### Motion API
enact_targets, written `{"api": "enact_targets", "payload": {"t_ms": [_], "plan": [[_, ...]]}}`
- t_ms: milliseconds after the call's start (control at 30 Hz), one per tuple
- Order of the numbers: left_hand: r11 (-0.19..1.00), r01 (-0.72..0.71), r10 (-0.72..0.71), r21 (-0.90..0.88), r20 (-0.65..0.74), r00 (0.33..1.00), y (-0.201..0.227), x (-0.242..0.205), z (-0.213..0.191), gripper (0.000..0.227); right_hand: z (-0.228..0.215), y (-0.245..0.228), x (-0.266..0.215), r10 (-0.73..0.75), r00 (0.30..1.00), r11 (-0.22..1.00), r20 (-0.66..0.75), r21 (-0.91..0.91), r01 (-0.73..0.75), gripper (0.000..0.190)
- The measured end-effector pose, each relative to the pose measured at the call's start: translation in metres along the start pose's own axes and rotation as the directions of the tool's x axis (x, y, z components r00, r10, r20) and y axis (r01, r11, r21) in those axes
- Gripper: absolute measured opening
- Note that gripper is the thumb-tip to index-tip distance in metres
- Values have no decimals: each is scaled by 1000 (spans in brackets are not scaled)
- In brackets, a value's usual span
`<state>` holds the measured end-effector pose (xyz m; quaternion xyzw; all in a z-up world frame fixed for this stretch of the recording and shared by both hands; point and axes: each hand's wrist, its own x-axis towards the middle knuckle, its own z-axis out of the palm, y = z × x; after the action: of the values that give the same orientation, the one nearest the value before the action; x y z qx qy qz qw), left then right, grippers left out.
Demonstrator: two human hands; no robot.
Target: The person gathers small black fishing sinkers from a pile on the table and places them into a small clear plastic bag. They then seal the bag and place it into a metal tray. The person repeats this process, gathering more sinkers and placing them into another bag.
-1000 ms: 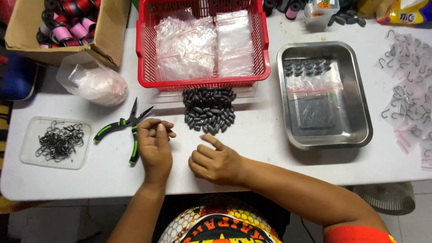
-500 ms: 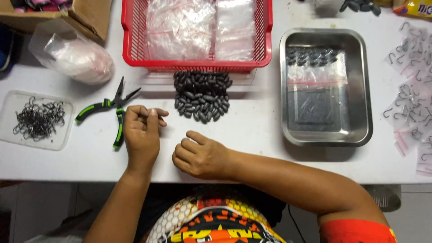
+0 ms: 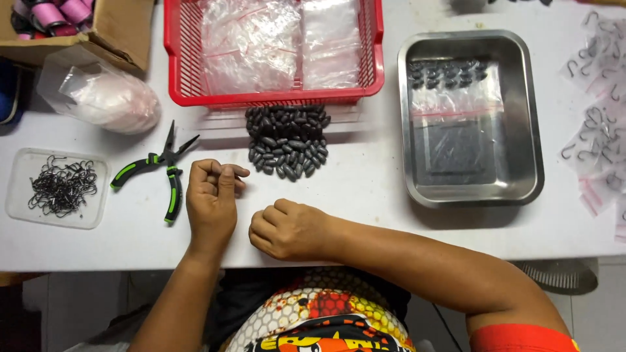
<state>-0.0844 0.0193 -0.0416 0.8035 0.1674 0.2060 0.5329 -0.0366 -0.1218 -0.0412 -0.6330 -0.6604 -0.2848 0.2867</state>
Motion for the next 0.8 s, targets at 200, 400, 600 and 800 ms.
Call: {"api": "enact_targets", "payload": {"t_ms": [200, 400, 600, 800], "plan": [[997, -62, 61, 50, 31, 998, 9, 0, 2, 14, -20, 27, 3, 79, 996, 996, -31, -48, -80, 13], [977, -66, 51, 203, 80, 995, 15, 5, -3, 3, -73, 75, 25, 379, 880, 917, -285, -9, -398, 7], [934, -259, 196, 248, 250, 948, 5, 14, -10, 10, -84, 87, 17, 509, 792, 845, -338, 20, -535, 12], [859, -374, 285, 348, 282, 916, 0, 12, -4, 19, -87, 91, 0, 555, 748, 781, -363, -82, -619, 15]]}}
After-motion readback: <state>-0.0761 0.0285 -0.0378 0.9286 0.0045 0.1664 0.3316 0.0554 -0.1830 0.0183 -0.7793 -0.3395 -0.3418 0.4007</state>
